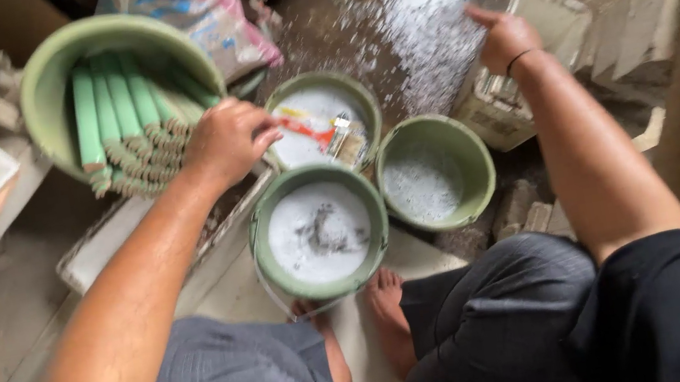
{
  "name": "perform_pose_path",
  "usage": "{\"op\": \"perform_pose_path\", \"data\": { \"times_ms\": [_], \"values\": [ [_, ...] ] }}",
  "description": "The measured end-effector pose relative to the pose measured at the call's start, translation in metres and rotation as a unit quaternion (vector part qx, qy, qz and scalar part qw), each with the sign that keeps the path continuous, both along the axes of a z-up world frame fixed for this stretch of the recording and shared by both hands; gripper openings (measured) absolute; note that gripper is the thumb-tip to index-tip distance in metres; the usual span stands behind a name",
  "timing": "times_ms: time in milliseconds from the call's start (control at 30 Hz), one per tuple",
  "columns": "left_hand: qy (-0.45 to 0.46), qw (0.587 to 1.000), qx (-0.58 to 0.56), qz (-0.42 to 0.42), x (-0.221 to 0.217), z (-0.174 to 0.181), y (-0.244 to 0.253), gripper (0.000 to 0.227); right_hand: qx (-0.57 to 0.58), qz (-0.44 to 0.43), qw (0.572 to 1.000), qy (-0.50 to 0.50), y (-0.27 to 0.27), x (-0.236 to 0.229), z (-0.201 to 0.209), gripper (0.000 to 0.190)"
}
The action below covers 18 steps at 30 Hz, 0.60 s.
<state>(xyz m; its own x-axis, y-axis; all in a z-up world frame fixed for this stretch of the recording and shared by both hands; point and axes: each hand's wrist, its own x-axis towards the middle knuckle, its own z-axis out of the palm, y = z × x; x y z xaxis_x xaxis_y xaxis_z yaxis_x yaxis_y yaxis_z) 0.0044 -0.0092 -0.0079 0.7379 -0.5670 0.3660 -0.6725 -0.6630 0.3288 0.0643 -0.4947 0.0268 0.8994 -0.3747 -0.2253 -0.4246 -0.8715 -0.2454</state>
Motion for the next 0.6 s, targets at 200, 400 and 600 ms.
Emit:
{"op": "perform_pose_path", "data": {
  "times_ms": [200,400,600],
  "values": [
    [0.287,0.945,0.145,0.062,-0.026,0.041,-0.024,0.032,-0.207,0.245,0.940,0.115,0.060,-0.018,0.021,0.056],
    [0.274,0.854,0.436,-0.070,-0.072,-0.111,-0.048,0.019,-0.222,0.343,0.908,0.094,0.096,-0.002,-0.028,0.039],
    [0.321,0.861,0.395,0.016,-0.048,-0.318,-0.097,0.027,-0.188,0.468,0.862,0.047,0.195,-0.051,0.061,0.034]
  ]
}}
